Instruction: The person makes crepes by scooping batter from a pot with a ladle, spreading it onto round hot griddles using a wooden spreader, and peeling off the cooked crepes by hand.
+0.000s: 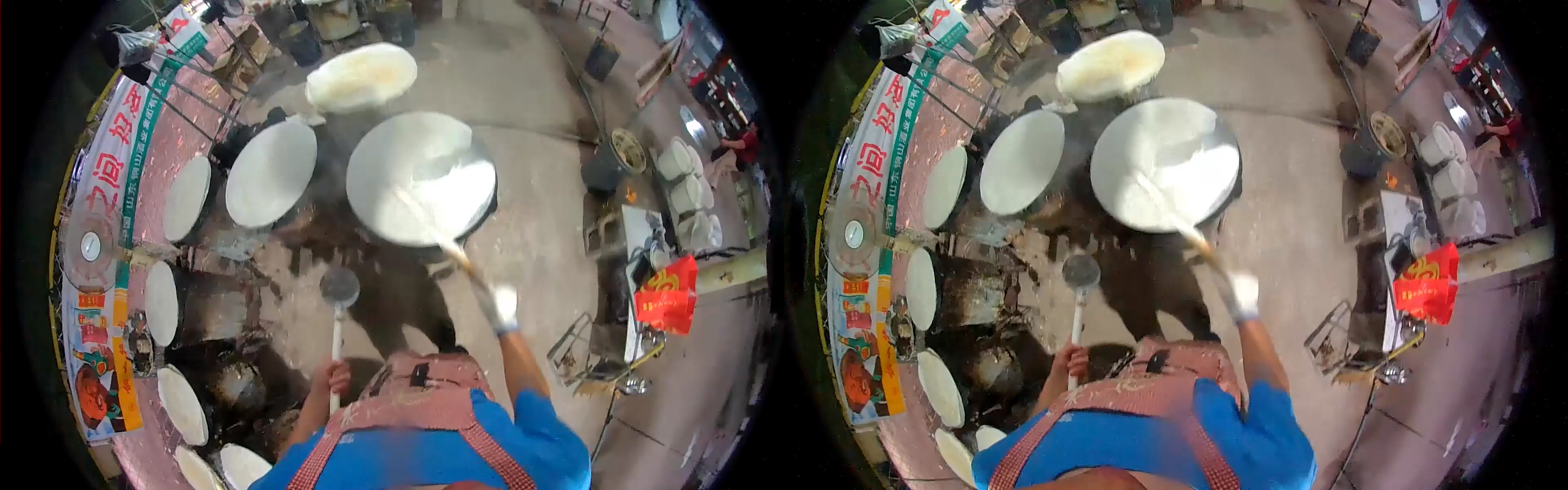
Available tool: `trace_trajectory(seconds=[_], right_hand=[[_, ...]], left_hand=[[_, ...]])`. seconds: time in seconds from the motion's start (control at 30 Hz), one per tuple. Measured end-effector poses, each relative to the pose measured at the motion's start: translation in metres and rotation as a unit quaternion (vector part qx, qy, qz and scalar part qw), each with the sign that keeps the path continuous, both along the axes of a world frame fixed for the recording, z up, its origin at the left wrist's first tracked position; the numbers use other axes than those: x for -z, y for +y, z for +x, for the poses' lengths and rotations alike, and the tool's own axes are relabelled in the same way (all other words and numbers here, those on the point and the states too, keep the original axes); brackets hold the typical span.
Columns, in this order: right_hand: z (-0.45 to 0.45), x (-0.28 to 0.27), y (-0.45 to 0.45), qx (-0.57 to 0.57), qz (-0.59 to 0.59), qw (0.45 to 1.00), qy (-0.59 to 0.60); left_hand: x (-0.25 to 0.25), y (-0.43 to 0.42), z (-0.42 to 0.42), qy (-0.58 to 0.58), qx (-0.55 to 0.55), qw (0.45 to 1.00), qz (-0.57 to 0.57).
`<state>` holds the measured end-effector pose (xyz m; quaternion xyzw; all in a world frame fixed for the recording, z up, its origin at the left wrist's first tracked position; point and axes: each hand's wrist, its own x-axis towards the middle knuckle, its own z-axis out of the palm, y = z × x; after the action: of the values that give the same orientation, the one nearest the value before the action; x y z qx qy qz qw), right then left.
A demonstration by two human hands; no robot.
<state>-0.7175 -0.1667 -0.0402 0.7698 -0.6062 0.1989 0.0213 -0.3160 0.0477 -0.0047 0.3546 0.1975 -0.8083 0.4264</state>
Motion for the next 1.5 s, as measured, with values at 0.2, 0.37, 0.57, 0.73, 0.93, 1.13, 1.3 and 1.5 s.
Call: trace_trajectory(seconds=[0.2, 0.37, 0.57, 0.73, 0.93, 1.13, 1.3, 1.5], right_hand=[[-0.028, -0.006, -0.151, 0.139, 0.160, 0.934, -0.287], [-0.009, -0.073, -0.220, 0.122, 0.256, 0.790, -0.543], [0.059, -0.061, -0.118, 0.075, 0.250, 0.886, -0.383], [0.020, -0.019, -0.090, 0.147, 0.233, 0.759, -0.590], [0.081, -0.050, -0.041, 0.169, 0.330, 0.697, -0.613], [-0.003, -0.015, -0.151, 0.181, 0.096, 0.939, -0.277], [0.003, -0.038, -0.128, 0.009, 0.177, 0.984, -0.008], [-0.026, -0.027, -0.096, 0.146, 0.235, 0.961, 0.025]], left_hand=[[-0.014, -0.020, -0.031, 0.029, -0.016, 0.999, -0.042], [-0.025, -0.005, -0.028, -0.033, 0.041, 0.998, -0.019], [-0.045, -0.011, -0.029, -0.161, -0.051, 0.986, 0.010], [-0.034, 0.005, 0.012, -0.085, -0.061, 0.994, 0.037], [-0.038, -0.002, 0.019, 0.129, -0.175, 0.973, 0.080], [-0.032, -0.004, 0.029, 0.095, -0.158, 0.982, 0.045], [-0.006, -0.031, 0.046, 0.161, -0.142, 0.976, 0.040], [-0.015, -0.150, 0.032, 0.056, -0.096, 0.993, -0.029]])
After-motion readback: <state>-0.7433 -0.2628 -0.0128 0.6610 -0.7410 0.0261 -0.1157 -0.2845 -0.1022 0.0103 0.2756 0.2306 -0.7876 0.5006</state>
